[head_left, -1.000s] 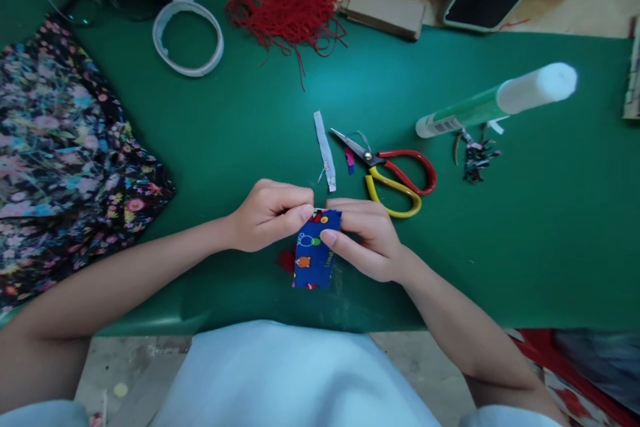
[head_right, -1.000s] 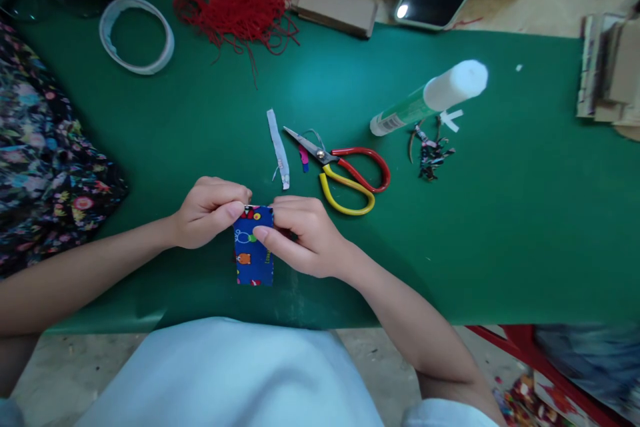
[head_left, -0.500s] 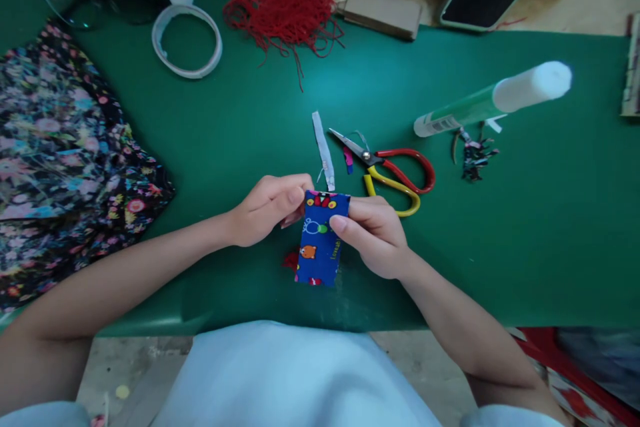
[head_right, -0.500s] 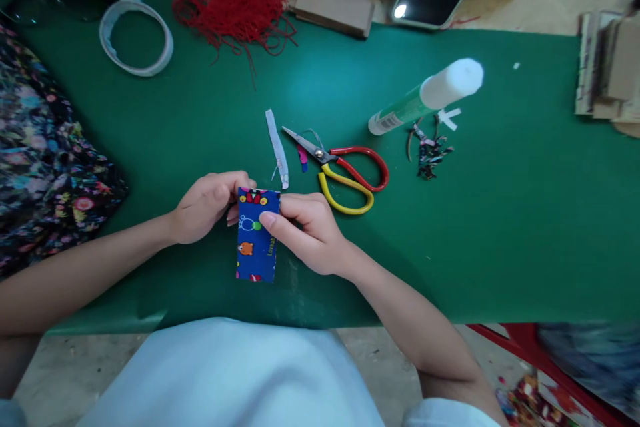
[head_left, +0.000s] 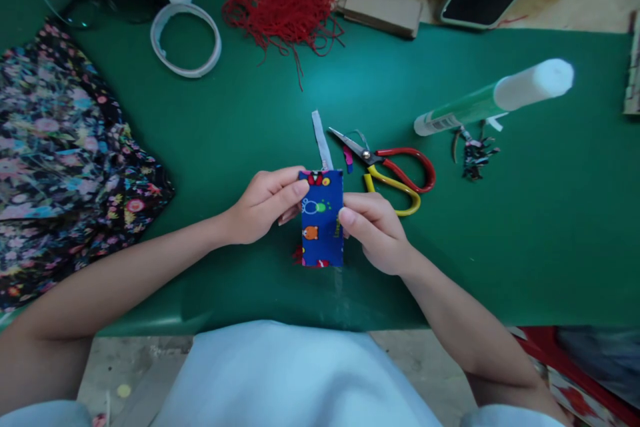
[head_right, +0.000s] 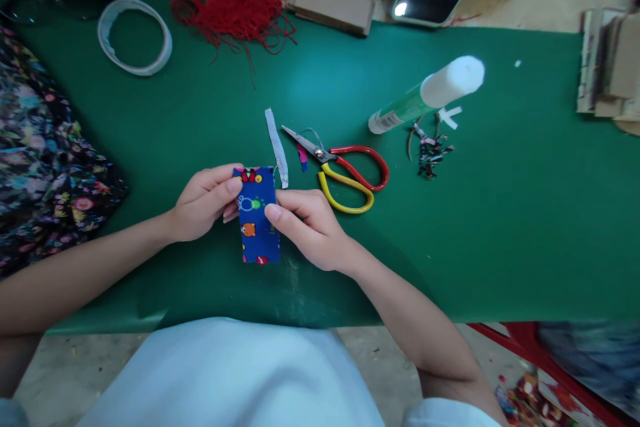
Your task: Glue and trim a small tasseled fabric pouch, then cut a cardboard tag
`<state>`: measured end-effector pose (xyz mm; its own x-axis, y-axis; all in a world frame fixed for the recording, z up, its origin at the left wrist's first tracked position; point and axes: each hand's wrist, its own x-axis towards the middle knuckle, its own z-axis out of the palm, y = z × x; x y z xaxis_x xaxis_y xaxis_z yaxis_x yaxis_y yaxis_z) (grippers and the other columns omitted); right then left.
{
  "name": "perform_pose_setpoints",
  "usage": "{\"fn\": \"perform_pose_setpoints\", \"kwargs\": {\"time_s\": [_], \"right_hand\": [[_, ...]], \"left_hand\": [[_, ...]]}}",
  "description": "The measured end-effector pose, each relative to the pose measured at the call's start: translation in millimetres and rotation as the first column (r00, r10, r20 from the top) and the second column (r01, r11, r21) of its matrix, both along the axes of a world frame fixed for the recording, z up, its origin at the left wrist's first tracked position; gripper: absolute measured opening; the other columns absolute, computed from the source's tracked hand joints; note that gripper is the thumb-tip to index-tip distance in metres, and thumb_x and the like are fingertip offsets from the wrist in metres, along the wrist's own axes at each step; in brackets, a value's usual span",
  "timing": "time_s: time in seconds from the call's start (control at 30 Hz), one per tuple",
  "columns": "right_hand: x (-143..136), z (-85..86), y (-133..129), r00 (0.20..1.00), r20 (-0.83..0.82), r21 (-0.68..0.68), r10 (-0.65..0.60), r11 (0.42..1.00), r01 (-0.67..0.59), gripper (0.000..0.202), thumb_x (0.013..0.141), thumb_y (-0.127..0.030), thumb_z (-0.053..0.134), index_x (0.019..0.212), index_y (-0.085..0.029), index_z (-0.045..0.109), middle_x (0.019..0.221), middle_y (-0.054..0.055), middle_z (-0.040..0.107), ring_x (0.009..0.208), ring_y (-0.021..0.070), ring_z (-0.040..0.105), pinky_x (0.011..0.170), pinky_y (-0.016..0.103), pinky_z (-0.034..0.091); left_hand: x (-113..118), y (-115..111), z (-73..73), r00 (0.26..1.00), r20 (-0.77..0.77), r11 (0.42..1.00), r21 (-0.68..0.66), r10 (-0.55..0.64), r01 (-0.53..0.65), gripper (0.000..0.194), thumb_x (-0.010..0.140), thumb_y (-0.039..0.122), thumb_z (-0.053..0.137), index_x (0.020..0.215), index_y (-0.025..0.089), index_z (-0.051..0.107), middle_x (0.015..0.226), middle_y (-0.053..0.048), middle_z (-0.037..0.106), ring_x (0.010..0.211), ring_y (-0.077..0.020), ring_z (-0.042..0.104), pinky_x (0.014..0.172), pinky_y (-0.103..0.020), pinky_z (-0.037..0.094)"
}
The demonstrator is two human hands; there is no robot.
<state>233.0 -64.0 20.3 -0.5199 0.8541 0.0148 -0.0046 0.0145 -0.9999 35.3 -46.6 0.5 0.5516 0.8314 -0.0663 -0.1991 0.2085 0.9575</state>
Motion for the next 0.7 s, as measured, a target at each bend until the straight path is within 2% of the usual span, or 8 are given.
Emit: {"fn": "perform_pose_setpoints", "kwargs": {"time_s": [0.13, 0.27, 0.37, 0.47, 0.6, 0.7], "right_hand": [[0.0, 1.4, 0.1, 0.998, 0.056, 0.005, -0.009, 1.0, 0.009, 0.046, 0.1, -0.035, 0.052, 0.059, -0.019, 0.037, 0.055, -0.005, 0.035, 0.05, 0.0065, 0.033, 0.05, 0.024, 0.028], [0.0, 3.3, -0.2, 0.994, 0.105, 0.057, -0.035, 0.998, 0.03, 0.044, 0.098, -0.024, 0.051, 0.059, -0.019, 0.032, 0.054, -0.006, 0.031, 0.05, 0.0063, 0.031, 0.051, 0.024, 0.026], [0.4, 3.8, -0.2, 0.994, 0.108, 0.089, -0.034, 0.996, 0.024, 0.043, 0.098, -0.022, 0.051, 0.059, -0.019, 0.032, 0.055, -0.006, 0.031, 0.05, 0.0063, 0.03, 0.051, 0.024, 0.025], [1.0, 3.7, -0.6, 0.992, 0.118, 0.099, -0.041, 0.995, 0.029, 0.042, 0.098, -0.023, 0.051, 0.06, -0.02, 0.034, 0.056, -0.006, 0.033, 0.051, 0.0069, 0.031, 0.051, 0.025, 0.026], [1.2, 3.7, -0.8, 0.989, 0.135, 0.12, -0.064, 0.992, 0.048, 0.04, 0.099, -0.023, 0.05, 0.061, -0.019, 0.036, 0.058, -0.005, 0.034, 0.053, 0.0075, 0.032, 0.053, 0.025, 0.026], [0.8, 3.7, -0.2, 0.989, 0.129, 0.146, -0.076, 0.988, 0.057, 0.04, 0.098, -0.022, 0.05, 0.062, -0.02, 0.034, 0.058, -0.005, 0.032, 0.053, 0.0074, 0.032, 0.053, 0.024, 0.027]], "left_hand": [[3.4, 0.0, -4.9, 0.989, 0.088, 0.981, -0.162, 0.12, -0.104, 0.039, 0.095, 0.05, 0.057, 0.073, 0.019, 0.051, 0.052, 0.007, 0.043, 0.044, -0.0053, 0.042, 0.041, -0.015, 0.036], [1.8, -0.9, -8.0, 0.989, 0.06, 0.982, -0.139, 0.133, -0.124, 0.042, 0.093, 0.055, 0.058, 0.073, 0.019, 0.052, 0.053, 0.005, 0.048, 0.045, -0.0061, 0.047, 0.042, -0.015, 0.038], [0.4, -2.3, -8.3, 0.994, 0.019, 0.992, -0.074, 0.107, -0.105, 0.048, 0.093, 0.06, 0.054, 0.07, 0.018, 0.051, 0.053, 0.003, 0.052, 0.046, -0.0071, 0.049, 0.041, -0.017, 0.038], [0.1, -2.3, -5.8, 0.998, -0.018, 0.997, 0.059, 0.053, -0.052, 0.049, 0.096, 0.054, 0.053, 0.064, 0.017, 0.048, 0.049, 0.004, 0.047, 0.043, -0.0057, 0.044, 0.04, -0.016, 0.035], [-0.8, -0.3, -1.4, 0.995, -0.095, 0.949, 0.314, 0.0, 0.03, 0.051, 0.101, 0.041, 0.047, 0.057, 0.015, 0.049, 0.045, 0.003, 0.049, 0.041, -0.0045, 0.045, 0.04, -0.015, 0.034], [-2.7, 0.9, -0.6, 0.992, -0.122, 0.928, 0.366, -0.017, 0.061, 0.049, 0.102, 0.035, 0.047, 0.059, 0.014, 0.055, 0.045, 0.002, 0.054, 0.039, -0.0039, 0.048, 0.04, -0.013, 0.035]]}}
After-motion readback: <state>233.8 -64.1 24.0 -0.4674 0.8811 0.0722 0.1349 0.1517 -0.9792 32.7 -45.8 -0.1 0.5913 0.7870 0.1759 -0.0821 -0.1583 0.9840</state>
